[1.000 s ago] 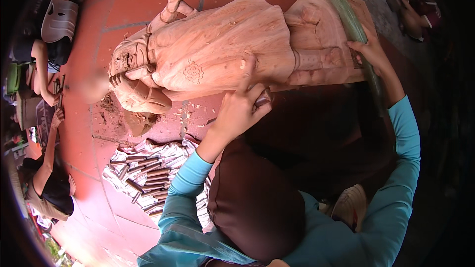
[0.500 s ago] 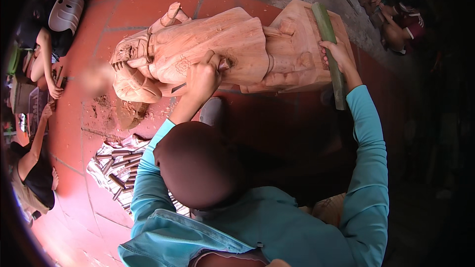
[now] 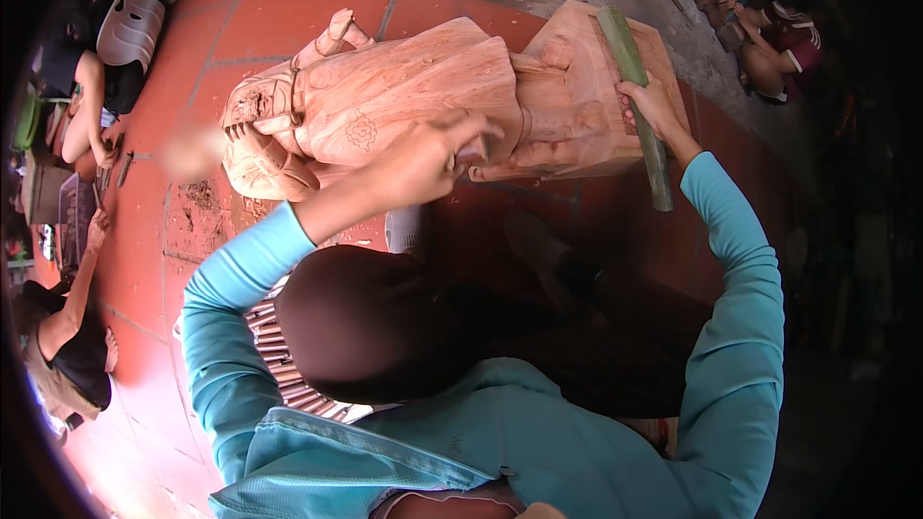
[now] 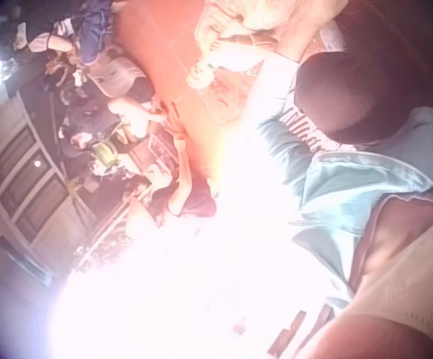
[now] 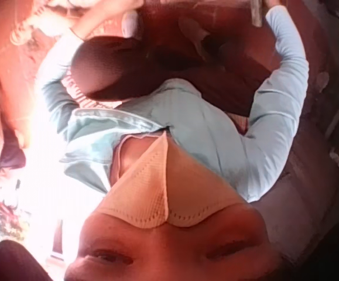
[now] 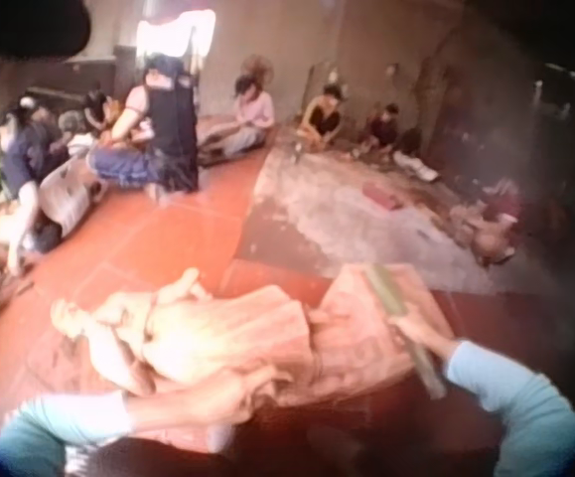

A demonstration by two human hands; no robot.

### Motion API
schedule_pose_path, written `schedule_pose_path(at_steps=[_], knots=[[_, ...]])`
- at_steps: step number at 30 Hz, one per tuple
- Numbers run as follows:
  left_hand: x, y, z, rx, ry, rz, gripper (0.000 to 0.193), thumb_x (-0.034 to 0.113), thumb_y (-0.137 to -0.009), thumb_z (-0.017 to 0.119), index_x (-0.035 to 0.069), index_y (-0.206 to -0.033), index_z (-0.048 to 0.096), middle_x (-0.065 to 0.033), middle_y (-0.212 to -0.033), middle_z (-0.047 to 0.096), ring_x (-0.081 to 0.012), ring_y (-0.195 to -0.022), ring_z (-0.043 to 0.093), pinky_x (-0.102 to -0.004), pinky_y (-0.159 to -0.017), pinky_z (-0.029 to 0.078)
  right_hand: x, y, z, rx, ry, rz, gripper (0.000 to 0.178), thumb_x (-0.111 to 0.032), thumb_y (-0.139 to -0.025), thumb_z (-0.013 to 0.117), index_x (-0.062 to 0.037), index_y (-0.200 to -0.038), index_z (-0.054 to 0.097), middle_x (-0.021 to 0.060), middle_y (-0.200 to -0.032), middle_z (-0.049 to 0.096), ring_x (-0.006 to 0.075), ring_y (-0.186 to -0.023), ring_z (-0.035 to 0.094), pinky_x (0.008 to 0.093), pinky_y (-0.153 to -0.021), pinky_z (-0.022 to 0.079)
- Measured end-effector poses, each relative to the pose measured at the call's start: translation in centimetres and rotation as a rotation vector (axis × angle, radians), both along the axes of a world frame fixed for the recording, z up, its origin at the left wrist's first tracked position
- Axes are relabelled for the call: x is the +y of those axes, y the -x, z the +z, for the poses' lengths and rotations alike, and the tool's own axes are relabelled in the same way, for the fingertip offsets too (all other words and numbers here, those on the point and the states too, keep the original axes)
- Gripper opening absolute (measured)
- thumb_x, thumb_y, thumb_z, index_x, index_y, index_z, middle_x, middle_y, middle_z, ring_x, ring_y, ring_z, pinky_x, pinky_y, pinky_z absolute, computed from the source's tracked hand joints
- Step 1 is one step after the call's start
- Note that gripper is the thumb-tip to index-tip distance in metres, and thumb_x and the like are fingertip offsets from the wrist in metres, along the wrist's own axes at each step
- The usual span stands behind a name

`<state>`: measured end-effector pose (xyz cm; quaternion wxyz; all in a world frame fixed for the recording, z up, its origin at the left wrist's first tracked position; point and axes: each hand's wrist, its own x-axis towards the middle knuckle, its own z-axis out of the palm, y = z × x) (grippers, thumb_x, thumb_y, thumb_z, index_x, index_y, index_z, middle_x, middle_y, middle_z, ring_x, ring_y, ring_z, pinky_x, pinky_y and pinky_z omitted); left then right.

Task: The person carves a wooden statue using a chisel and a mallet. They hold the statue steady with one hand while striking the chisel with the mallet to shape the wood. The person occasionally switches tools from a collection on a cloth nearby.

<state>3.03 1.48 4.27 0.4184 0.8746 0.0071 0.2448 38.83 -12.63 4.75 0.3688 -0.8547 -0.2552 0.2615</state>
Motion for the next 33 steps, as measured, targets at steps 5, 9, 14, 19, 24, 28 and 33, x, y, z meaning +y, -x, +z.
schedule_pose_path(at_steps=[5,9,14,19,24,28,33], knots=[[6.8,-1.5,5.8,-0.012,0.407,0.385,0.025,0.026,-0.089,0.060,0.005,-0.100,0.052,-0.0005,-0.062,0.044,-0.0068,-0.048,0.043,-0.0225,-0.042,0.035,0.1,-0.2,0.1,0.102,-0.018,-0.006,0.020,-0.016,-0.081,0.062,-0.0071,-0.095,0.051,0.0004,-0.065,0.051,0.0086,-0.046,0.047,0.0236,-0.039,0.038],[9.7,-3.7,3.9,-0.376,1.055,0.494,0.030,0.034,-0.093,0.047,0.004,-0.093,0.048,-0.0007,-0.061,0.037,-0.0090,-0.044,0.036,-0.0208,-0.040,0.029,-0.2,0.8,0.7,0.137,-0.049,-0.061,0.025,-0.023,-0.081,0.068,-0.0061,-0.095,0.055,0.0006,-0.067,0.052,0.0082,-0.048,0.048,0.0222,-0.041,0.039],[11.8,-5.2,-1.0,-0.531,1.321,0.401,0.034,0.035,-0.094,0.040,0.003,-0.096,0.052,-0.0007,-0.058,0.033,-0.0091,-0.043,0.029,-0.0198,-0.036,0.026,0.4,1.2,1.0,0.103,0.020,-0.127,0.028,-0.024,-0.081,0.069,-0.0042,-0.097,0.057,0.0019,-0.071,0.055,0.0084,-0.050,0.050,0.0214,-0.044,0.041],[12.2,-5.2,-3.2,-0.547,1.390,0.339,0.035,0.033,-0.096,0.037,0.002,-0.102,0.053,-0.0013,-0.056,0.034,-0.0092,-0.042,0.030,-0.0199,-0.033,0.026,0.8,1.1,0.4,0.155,0.031,-0.169,0.029,-0.024,-0.081,0.068,-0.0037,-0.099,0.058,0.0021,-0.072,0.056,0.0090,-0.052,0.050,0.0212,-0.046,0.040],[12.0,-5.4,-2.7,-0.560,1.337,0.311,0.037,0.035,-0.097,0.032,0.002,-0.103,0.050,-0.0016,-0.057,0.034,-0.0101,-0.040,0.031,-0.0212,-0.033,0.026,0.7,0.2,0.3,0.145,0.073,-0.199,0.026,-0.021,-0.082,0.067,-0.0037,-0.099,0.058,0.0024,-0.071,0.055,0.0096,-0.052,0.051,0.0213,-0.046,0.039],[11.8,-5.0,-3.4,-0.582,1.215,0.416,0.041,0.033,-0.098,0.030,0.000,-0.110,0.051,-0.0020,-0.058,0.034,-0.0100,-0.039,0.029,-0.0209,-0.031,0.026,1.0,0.1,0.0,0.146,0.078,-0.181,0.029,-0.022,-0.083,0.065,-0.0039,-0.104,0.056,0.0010,-0.073,0.054,0.0077,-0.054,0.050,0.0194,-0.047,0.039],[10.6,-5.1,-2.5,-0.595,1.135,0.396,0.044,0.033,-0.097,0.029,0.000,-0.118,0.049,-0.0019,-0.056,0.032,-0.0103,-0.036,0.030,-0.0215,-0.030,0.025,0.8,0.1,0.1,0.120,0.100,-0.170,0.030,-0.022,-0.084,0.065,-0.0041,-0.106,0.055,0.0014,-0.074,0.054,0.0078,-0.057,0.050,0.0191,-0.048,0.039]])
